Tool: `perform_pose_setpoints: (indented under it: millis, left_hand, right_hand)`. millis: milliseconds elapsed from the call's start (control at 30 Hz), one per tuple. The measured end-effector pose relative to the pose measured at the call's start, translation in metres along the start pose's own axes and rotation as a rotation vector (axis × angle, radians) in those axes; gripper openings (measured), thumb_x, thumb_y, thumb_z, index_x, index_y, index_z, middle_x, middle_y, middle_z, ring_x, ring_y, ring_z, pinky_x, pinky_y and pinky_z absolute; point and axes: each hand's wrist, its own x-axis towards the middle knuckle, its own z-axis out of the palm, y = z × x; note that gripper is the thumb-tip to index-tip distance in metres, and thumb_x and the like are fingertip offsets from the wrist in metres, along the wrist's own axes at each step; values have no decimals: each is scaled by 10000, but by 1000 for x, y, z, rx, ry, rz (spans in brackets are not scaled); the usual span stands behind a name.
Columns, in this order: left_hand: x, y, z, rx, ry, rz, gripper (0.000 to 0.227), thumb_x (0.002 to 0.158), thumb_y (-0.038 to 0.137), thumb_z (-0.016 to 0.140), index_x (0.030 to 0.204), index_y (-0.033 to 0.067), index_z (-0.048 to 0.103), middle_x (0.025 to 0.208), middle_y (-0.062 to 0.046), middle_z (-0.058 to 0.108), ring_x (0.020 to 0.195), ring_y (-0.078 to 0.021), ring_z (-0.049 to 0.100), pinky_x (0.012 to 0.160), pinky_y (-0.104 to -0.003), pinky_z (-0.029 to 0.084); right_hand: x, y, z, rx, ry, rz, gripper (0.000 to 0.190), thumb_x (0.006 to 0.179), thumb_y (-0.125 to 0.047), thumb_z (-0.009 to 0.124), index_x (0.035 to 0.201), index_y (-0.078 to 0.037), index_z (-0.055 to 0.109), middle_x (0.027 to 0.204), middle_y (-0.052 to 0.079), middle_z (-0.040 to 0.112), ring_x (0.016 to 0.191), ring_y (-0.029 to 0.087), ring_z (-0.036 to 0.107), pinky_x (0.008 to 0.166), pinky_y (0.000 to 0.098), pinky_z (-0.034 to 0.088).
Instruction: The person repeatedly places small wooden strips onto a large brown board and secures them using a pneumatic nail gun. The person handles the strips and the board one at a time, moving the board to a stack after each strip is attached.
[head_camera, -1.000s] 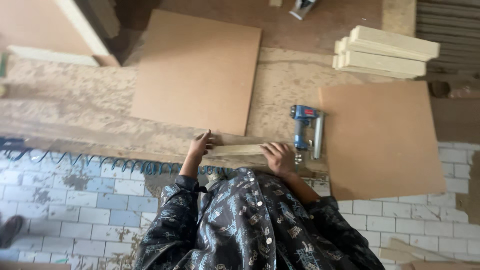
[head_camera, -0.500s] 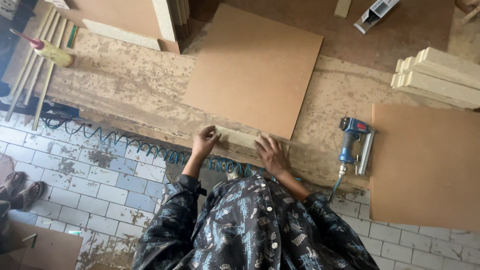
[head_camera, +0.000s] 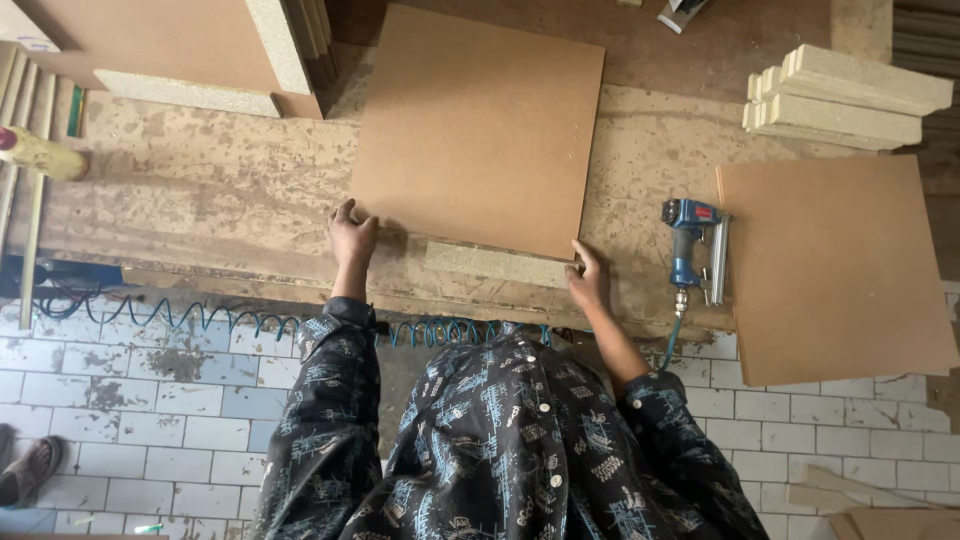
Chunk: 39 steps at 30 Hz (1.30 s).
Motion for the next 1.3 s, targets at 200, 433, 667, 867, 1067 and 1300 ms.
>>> perform_pose_setpoints:
  millis: [200,433,667,867,1067,1300]
  left_hand:
    - [-34,14,-7,15,32,229,555,723,193,876,1245,117,702,1287,-161,627,1215,-343,562,1048,-454,458]
    - [-132,12,7,224,-38,594,548,708,174,817,1239,161,686,1376,-173,584,1295,-416,461,1064,-527,416]
    - [-141,16,25,127,-31,535,659,738,223,810,1352,96,608,1364,-166,616,1288,-430,507,1098,-498,408]
    - [-116,18,25,9,-43,409,625,797,273,798,1367,88,622,1468,-196,559,1288,-385,548,1095,-454,443]
    - [-119,28,-15,329,-194,438,731,753,287,830,1429,138,595,1528,-166,508,1366,-403,448,1150,-475,371]
    - [-131,26,-27,481,-264,544,981,642,410,918,1501,156,518,1590,-163,417,1366,-397,410,1129,-479,363]
  right_hand:
    - [10,15,-28,192,-73,279,720,734,56,606,1426,-143,592,1414,19,599,1117,152,602,776,318,587]
    - [-41,7,-53,-337,88,9,572,796,-144,786,1356,-167,672,1205,76,702,1171,272,612,1007,427,504]
    - [37,34,-89,-380,185,91,778,805,-256,894,1461,-64,523,1288,204,650,1116,368,620,943,447,495]
    - [75,42,-75,31,5,312,693,853,-188,846,1462,-44,547,1165,104,709,1020,200,666,868,319,534]
    - [-3,42,-80,-279,72,175,565,831,-181,868,1356,-95,677,984,115,680,951,274,645,858,393,521]
    - [-59,15,-71,-534,133,-80,677,795,-271,875,1417,-133,646,1117,167,652,1052,385,600,885,497,497]
